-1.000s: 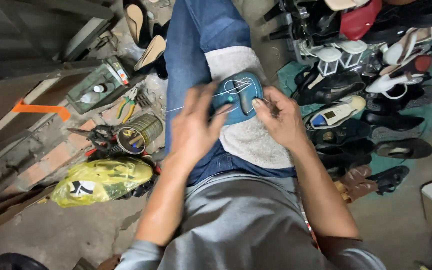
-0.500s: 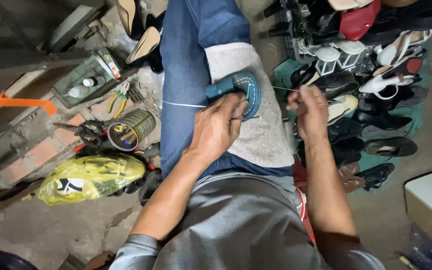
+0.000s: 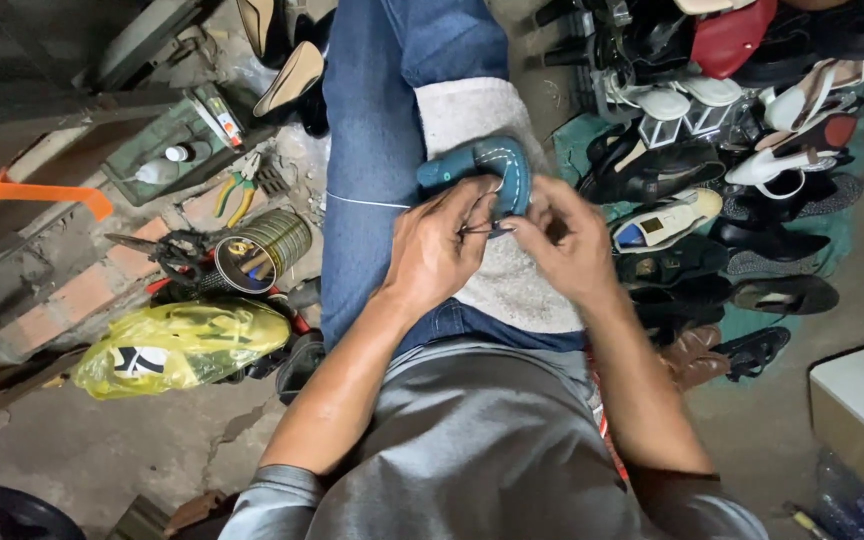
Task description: Hand-sewing the upper part of a blue shoe to its base using a needle and thread while sitting on the floor.
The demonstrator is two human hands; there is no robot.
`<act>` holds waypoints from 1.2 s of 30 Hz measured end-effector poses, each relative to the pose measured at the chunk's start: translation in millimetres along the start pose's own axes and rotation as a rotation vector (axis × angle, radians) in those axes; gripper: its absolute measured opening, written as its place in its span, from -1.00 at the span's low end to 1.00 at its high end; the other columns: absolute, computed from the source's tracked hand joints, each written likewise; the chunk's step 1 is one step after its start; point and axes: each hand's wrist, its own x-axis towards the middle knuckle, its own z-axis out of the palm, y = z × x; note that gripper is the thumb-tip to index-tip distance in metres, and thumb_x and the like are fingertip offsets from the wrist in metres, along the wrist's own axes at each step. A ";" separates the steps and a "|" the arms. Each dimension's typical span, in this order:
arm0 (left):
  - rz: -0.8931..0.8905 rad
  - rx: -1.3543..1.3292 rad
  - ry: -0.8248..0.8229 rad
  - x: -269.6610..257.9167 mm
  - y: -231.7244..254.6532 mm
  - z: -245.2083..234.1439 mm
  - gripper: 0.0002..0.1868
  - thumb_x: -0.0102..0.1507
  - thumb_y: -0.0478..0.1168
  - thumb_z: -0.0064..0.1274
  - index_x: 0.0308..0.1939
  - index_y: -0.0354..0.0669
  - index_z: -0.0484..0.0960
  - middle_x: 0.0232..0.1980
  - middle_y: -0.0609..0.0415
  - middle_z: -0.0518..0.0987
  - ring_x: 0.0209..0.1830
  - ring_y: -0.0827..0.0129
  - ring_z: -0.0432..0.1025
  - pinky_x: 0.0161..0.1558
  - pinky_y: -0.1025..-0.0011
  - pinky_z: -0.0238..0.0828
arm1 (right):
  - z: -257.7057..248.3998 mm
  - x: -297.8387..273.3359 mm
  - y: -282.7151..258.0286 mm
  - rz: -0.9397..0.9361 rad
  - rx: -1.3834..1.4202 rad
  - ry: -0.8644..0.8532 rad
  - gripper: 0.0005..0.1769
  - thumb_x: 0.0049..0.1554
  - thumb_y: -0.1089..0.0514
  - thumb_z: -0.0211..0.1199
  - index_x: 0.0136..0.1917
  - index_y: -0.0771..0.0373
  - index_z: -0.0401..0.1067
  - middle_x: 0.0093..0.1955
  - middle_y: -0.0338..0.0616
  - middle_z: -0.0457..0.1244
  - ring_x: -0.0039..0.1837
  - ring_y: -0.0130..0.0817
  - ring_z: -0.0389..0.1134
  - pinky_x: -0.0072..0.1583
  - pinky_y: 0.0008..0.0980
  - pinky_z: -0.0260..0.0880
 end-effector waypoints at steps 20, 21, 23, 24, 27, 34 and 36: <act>0.061 0.010 -0.039 -19.7 1.9 -54.4 -0.62 0.39 -0.37 0.09 0.30 -0.12 0.57 -0.20 -0.07 0.59 -0.31 -0.02 0.55 -0.30 0.15 0.53 | 1.1 35.1 -55.5 0.006 -0.274 0.092 -0.82 0.40 0.20 0.10 -0.04 0.30 0.37 -0.39 0.03 0.12 -0.33 0.02 0.24 -0.22 -0.13 0.26; 0.087 -0.007 -0.048 -18.1 4.6 -52.7 -0.60 0.38 -0.37 0.12 0.30 -0.07 0.60 -0.27 -0.01 0.60 -0.45 0.12 0.53 -0.38 0.25 0.52 | 1.3 34.3 -54.5 0.010 -0.268 0.093 -0.83 0.40 0.21 0.12 -0.06 0.29 0.37 -0.39 0.02 0.11 -0.33 0.01 0.24 -0.23 -0.16 0.26; 0.097 0.048 -0.047 -5.7 15.0 -48.2 -0.65 0.39 -0.31 0.11 0.26 0.02 0.64 -0.31 0.09 0.56 -0.48 0.17 0.52 -0.40 0.28 0.52 | 1.7 33.2 -51.8 0.033 -0.261 0.086 -0.84 0.39 0.21 0.13 -0.05 0.30 0.38 -0.35 0.06 0.16 -0.30 0.05 0.27 -0.23 -0.14 0.25; 0.111 0.105 -0.045 0.5 19.9 -45.9 -0.69 0.40 -0.24 0.11 0.21 0.11 0.68 -0.34 0.18 0.53 -0.51 0.22 0.51 -0.43 0.31 0.52 | 2.0 32.7 -50.3 0.051 -0.253 0.081 -0.85 0.38 0.21 0.15 -0.05 0.31 0.38 -0.32 0.10 0.20 -0.27 0.10 0.29 -0.23 -0.12 0.25; 0.125 0.176 -0.051 10.3 22.9 -39.0 -0.73 0.43 -0.18 0.06 0.18 0.16 0.71 -0.35 0.16 0.50 -0.54 0.19 0.48 -0.48 0.29 0.46 | 2.5 33.7 -51.0 0.065 -0.238 0.074 -0.83 0.38 0.22 0.15 -0.07 0.32 0.37 -0.32 0.13 0.20 -0.27 0.09 0.29 -0.23 -0.12 0.23; 0.151 0.250 -0.012 11.3 16.3 -33.2 -0.74 0.41 -0.19 0.06 0.13 0.18 0.73 -0.34 0.13 0.47 -0.50 0.14 0.50 -0.50 0.29 0.46 | -0.4 34.4 -48.8 0.114 -0.153 0.040 -0.84 0.36 0.25 0.11 -0.09 0.31 0.36 -0.36 0.01 0.11 -0.27 -0.15 0.25 -0.22 -0.20 0.22; 0.159 0.236 0.011 10.3 14.7 -32.0 -0.74 0.40 -0.21 0.06 0.12 0.19 0.74 -0.35 0.16 0.42 -0.52 0.20 0.47 -0.47 0.38 0.47 | -1.8 36.1 -51.6 0.122 -0.141 0.022 -0.83 0.36 0.28 0.10 -0.11 0.34 0.34 -0.38 0.02 0.07 -0.25 -0.17 0.23 -0.20 -0.22 0.19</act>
